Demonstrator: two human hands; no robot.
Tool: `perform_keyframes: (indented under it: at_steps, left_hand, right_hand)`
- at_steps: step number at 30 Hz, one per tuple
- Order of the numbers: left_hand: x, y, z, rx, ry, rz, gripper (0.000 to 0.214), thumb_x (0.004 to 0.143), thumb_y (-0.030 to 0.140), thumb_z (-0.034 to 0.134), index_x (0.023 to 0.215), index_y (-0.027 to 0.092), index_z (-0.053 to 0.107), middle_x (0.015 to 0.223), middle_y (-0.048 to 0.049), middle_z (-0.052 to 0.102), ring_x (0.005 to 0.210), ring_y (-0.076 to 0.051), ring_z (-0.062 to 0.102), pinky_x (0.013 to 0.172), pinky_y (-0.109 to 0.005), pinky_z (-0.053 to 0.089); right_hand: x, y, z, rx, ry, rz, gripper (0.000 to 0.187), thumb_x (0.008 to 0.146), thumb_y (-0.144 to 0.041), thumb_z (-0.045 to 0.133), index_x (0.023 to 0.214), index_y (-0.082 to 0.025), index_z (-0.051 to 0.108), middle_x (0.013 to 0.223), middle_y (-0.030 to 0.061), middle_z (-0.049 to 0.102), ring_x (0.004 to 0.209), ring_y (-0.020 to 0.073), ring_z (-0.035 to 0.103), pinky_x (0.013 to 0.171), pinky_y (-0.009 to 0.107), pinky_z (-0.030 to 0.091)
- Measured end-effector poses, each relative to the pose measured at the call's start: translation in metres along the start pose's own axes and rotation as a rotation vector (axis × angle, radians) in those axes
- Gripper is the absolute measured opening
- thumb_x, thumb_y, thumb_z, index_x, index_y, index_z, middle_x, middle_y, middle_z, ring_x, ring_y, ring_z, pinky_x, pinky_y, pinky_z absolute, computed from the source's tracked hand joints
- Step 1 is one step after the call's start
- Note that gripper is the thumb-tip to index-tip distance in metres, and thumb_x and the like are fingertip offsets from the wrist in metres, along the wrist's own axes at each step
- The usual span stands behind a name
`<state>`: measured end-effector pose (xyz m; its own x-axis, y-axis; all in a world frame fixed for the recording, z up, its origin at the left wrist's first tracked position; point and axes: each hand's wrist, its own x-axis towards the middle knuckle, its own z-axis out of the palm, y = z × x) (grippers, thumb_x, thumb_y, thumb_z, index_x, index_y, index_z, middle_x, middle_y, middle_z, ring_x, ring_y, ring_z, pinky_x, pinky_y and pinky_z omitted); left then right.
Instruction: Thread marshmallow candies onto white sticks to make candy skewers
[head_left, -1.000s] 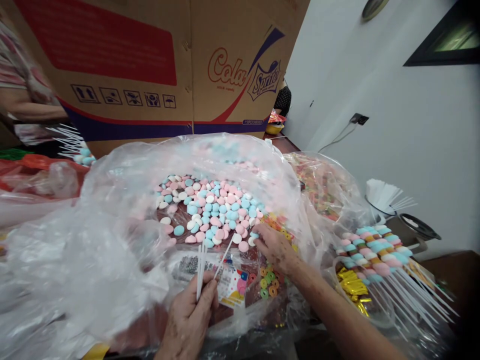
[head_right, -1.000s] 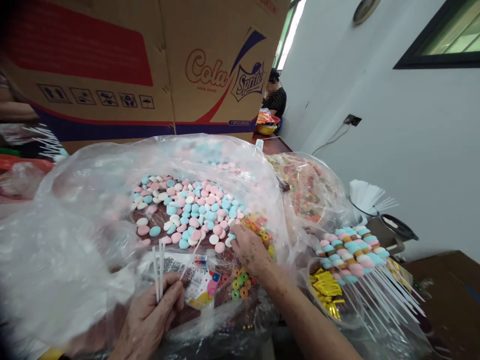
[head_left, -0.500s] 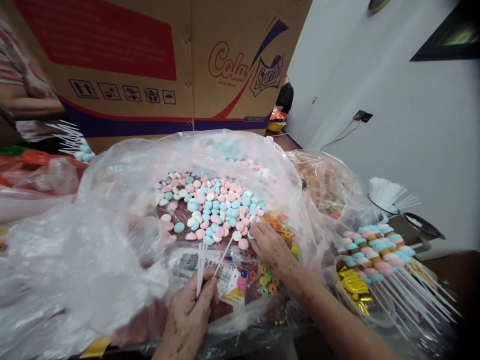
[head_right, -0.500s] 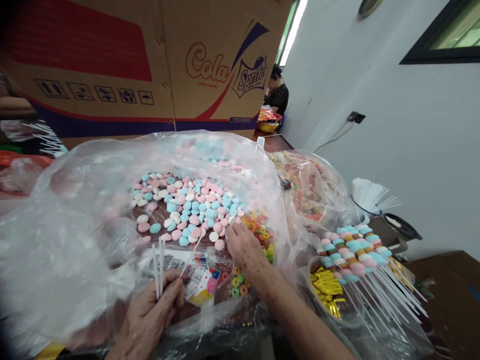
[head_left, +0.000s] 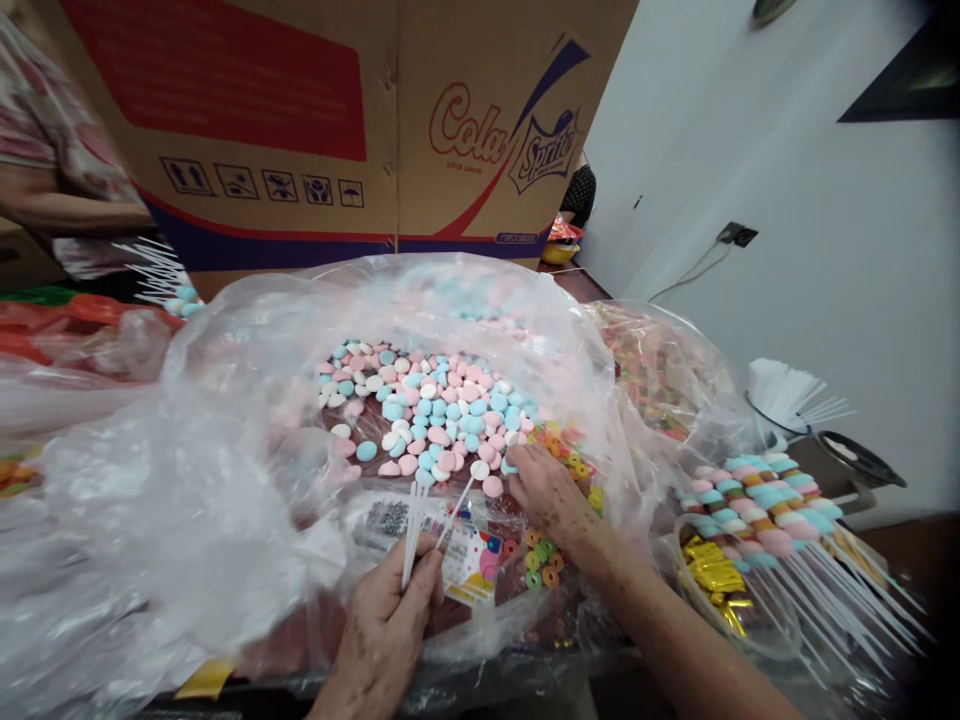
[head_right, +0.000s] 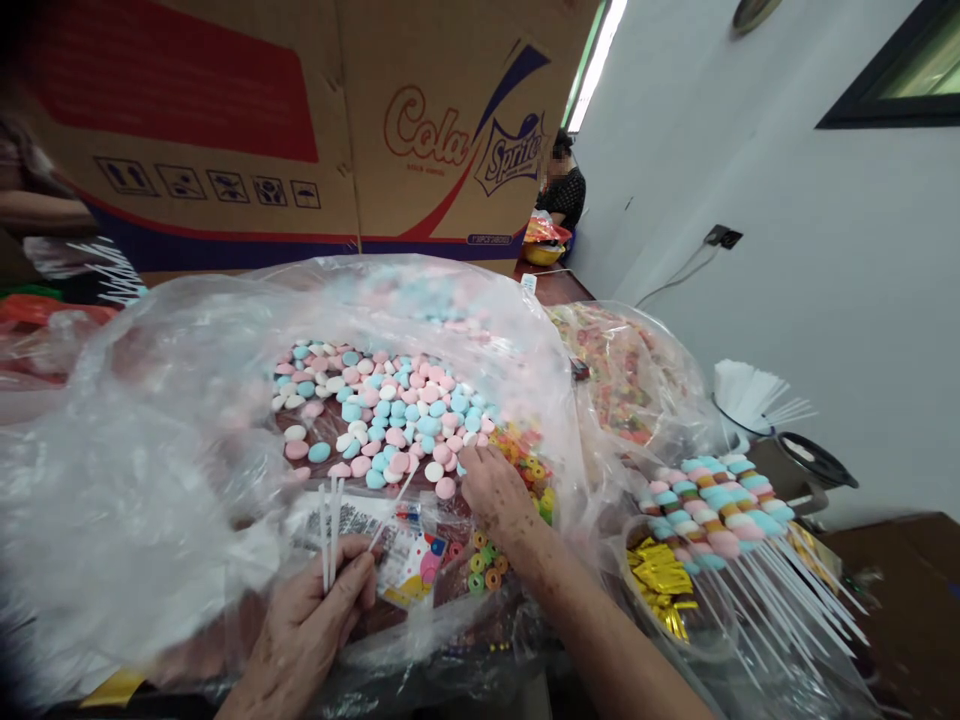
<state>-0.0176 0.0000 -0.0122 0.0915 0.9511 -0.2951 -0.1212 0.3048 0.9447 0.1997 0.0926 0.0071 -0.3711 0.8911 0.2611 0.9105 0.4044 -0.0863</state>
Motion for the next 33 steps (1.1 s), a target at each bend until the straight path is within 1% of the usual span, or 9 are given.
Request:
perform_keyframes:
  at_steps: [3, 5, 8, 10, 12, 14, 21, 27, 33]
  left_hand:
    - [0.001, -0.001, -0.001, 0.069, 0.025, 0.038, 0.04, 0.084, 0.056, 0.062, 0.089, 0.017, 0.068, 0.056, 0.0055, 0.049, 0.046, -0.009, 0.036, 0.043, -0.018, 0.038]
    - [0.001, 0.001, 0.0, 0.093, 0.038, 0.061, 0.039, 0.083, 0.055, 0.062, 0.086, 0.017, 0.069, 0.055, 0.0052, 0.048, 0.047, -0.011, 0.039, 0.043, -0.019, 0.038]
    - [0.0, 0.005, 0.003, 0.138, 0.042, 0.107, 0.032, 0.082, 0.049, 0.063, 0.084, 0.018, 0.072, 0.056, 0.0041, 0.051, 0.051, -0.013, 0.043, 0.049, -0.021, 0.043]
    - [-0.002, 0.008, 0.006, 0.167, 0.054, 0.129, 0.029, 0.083, 0.045, 0.062, 0.085, 0.019, 0.073, 0.057, 0.0037, 0.053, 0.053, -0.014, 0.046, 0.052, -0.022, 0.045]
    - [-0.003, 0.01, 0.007, 0.179, 0.062, 0.134, 0.028, 0.083, 0.044, 0.061, 0.087, 0.019, 0.074, 0.057, 0.0038, 0.053, 0.054, -0.016, 0.047, 0.054, -0.024, 0.047]
    - [-0.003, 0.011, 0.007, 0.186, 0.045, 0.14, 0.028, 0.083, 0.044, 0.06, 0.085, 0.02, 0.073, 0.056, 0.0043, 0.051, 0.053, -0.016, 0.047, 0.057, -0.025, 0.05]
    - [-0.002, 0.013, 0.007, 0.267, 0.061, 0.168, 0.027, 0.084, 0.042, 0.056, 0.078, 0.02, 0.07, 0.053, 0.0049, 0.051, 0.05, -0.015, 0.043, 0.051, -0.024, 0.04]
    - [-0.002, 0.016, 0.01, 0.225, 0.064, 0.101, 0.029, 0.083, 0.047, 0.057, 0.077, 0.02, 0.068, 0.054, 0.0056, 0.05, 0.051, -0.015, 0.046, 0.048, -0.022, 0.039]
    - [-0.001, 0.011, 0.007, 0.289, 0.066, 0.135, 0.027, 0.084, 0.044, 0.055, 0.078, 0.021, 0.068, 0.053, 0.0053, 0.05, 0.052, -0.017, 0.046, 0.051, -0.024, 0.038]
  right_hand:
    - [0.0, -0.001, -0.003, 0.103, 0.01, 0.035, 0.017, 0.077, -0.004, 0.048, 0.082, -0.019, 0.053, 0.086, 0.0085, 0.062, 0.084, 0.0224, 0.054, 0.074, 0.031, 0.043]
    - [0.001, -0.002, -0.006, 0.254, 0.021, 0.137, 0.013, 0.076, -0.008, 0.049, 0.078, -0.021, 0.051, 0.079, 0.0051, 0.061, 0.077, 0.0207, 0.054, 0.07, 0.03, 0.042]
    - [0.003, -0.006, -0.014, 0.738, 0.063, 0.419, 0.009, 0.075, -0.022, 0.057, 0.077, -0.022, 0.049, 0.066, -0.0023, 0.057, 0.059, 0.0155, 0.052, 0.056, 0.027, 0.039]
    - [0.004, -0.01, -0.021, 1.155, 0.071, 0.59, 0.02, 0.071, -0.032, 0.065, 0.08, -0.022, 0.05, 0.063, -0.0044, 0.059, 0.051, 0.0133, 0.054, 0.05, 0.024, 0.039]
    - [0.005, -0.017, -0.028, 1.468, 0.054, 0.679, 0.03, 0.065, -0.035, 0.073, 0.082, -0.021, 0.053, 0.065, -0.0034, 0.063, 0.05, 0.0135, 0.058, 0.048, 0.024, 0.042]
    - [0.006, -0.023, -0.035, 1.608, 0.038, 0.711, 0.034, 0.06, -0.033, 0.078, 0.083, -0.019, 0.057, 0.068, -0.0019, 0.066, 0.052, 0.0143, 0.062, 0.048, 0.024, 0.046]
    - [0.006, -0.033, -0.032, 1.683, 0.146, 0.651, 0.027, 0.062, -0.029, 0.082, 0.081, -0.016, 0.066, 0.08, 0.0013, 0.071, 0.065, 0.0148, 0.066, 0.058, 0.027, 0.057]
    - [0.004, -0.032, -0.027, 1.645, 0.175, 0.596, 0.026, 0.067, -0.029, 0.081, 0.086, -0.017, 0.069, 0.083, 0.0028, 0.074, 0.059, 0.0124, 0.065, 0.058, 0.026, 0.055]
    - [0.002, -0.036, -0.027, 1.592, 0.193, 0.565, 0.029, 0.065, -0.033, 0.083, 0.089, -0.02, 0.073, 0.084, 0.0022, 0.075, 0.066, 0.0153, 0.068, 0.064, 0.029, 0.058]
